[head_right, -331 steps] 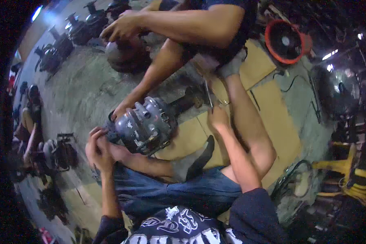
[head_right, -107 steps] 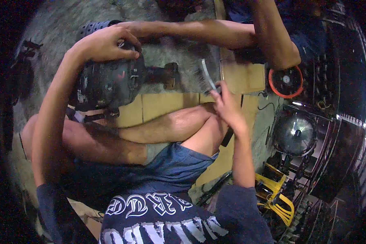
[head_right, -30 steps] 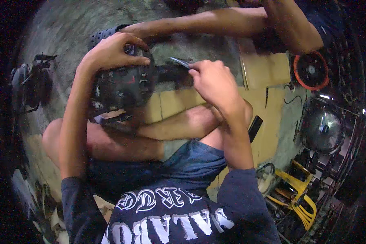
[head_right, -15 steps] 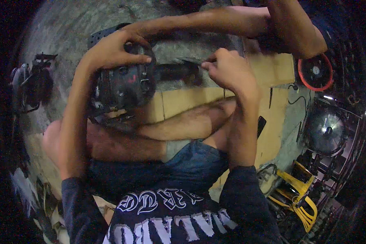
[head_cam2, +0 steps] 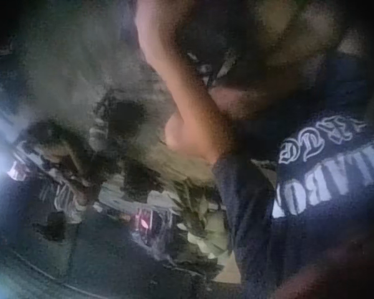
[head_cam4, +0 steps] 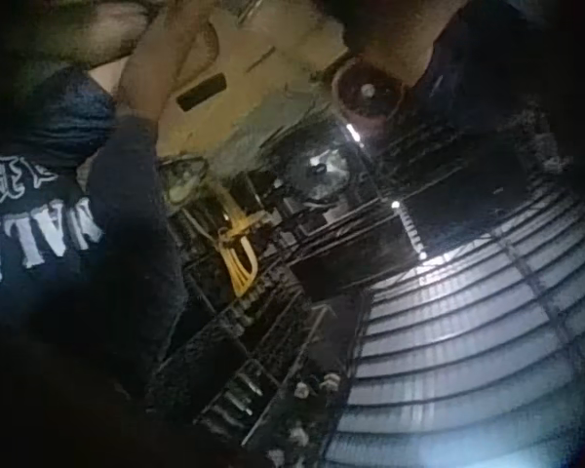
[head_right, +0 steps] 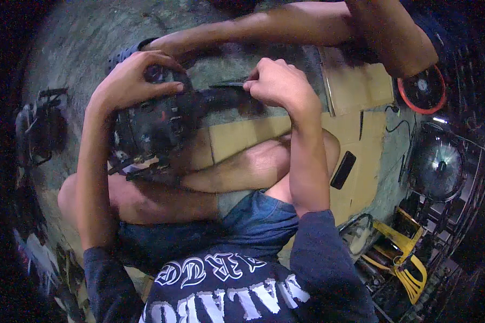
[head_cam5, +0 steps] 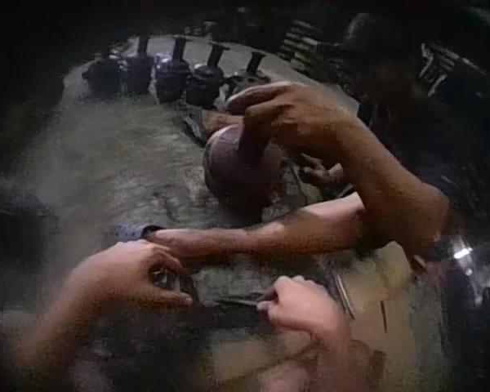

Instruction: The worker is disassembling and cleaning air spring components for vehicle suspension maintenance.

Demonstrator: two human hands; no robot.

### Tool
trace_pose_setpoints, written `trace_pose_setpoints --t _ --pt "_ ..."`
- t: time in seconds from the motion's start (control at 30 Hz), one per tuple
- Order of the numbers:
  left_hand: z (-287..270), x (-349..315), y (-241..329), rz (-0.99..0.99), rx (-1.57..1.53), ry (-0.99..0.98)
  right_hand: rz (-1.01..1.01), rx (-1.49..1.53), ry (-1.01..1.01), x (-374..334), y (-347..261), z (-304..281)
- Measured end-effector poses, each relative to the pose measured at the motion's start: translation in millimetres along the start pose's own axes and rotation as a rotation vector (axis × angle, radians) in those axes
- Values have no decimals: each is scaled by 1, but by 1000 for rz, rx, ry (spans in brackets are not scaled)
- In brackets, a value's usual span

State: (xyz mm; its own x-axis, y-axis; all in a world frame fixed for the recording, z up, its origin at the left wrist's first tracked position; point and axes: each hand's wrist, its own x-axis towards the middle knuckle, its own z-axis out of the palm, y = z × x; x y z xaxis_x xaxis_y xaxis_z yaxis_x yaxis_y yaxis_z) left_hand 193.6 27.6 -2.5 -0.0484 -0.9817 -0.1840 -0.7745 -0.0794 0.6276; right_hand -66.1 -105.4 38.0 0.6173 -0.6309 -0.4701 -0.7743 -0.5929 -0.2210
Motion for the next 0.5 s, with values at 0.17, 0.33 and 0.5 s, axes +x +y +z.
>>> trace_pose_setpoints --t 0.17,0.33,0.5 --pt "-2 -2 6 -27 -6 5 120 15 -11 -18 6 -1" --pt "-2 -3 7 -18 -24 2 3 -19 43 -7 17 3" --pt "-3 -3 8 -43 -24 8 85 11 24 -17 16 -10"
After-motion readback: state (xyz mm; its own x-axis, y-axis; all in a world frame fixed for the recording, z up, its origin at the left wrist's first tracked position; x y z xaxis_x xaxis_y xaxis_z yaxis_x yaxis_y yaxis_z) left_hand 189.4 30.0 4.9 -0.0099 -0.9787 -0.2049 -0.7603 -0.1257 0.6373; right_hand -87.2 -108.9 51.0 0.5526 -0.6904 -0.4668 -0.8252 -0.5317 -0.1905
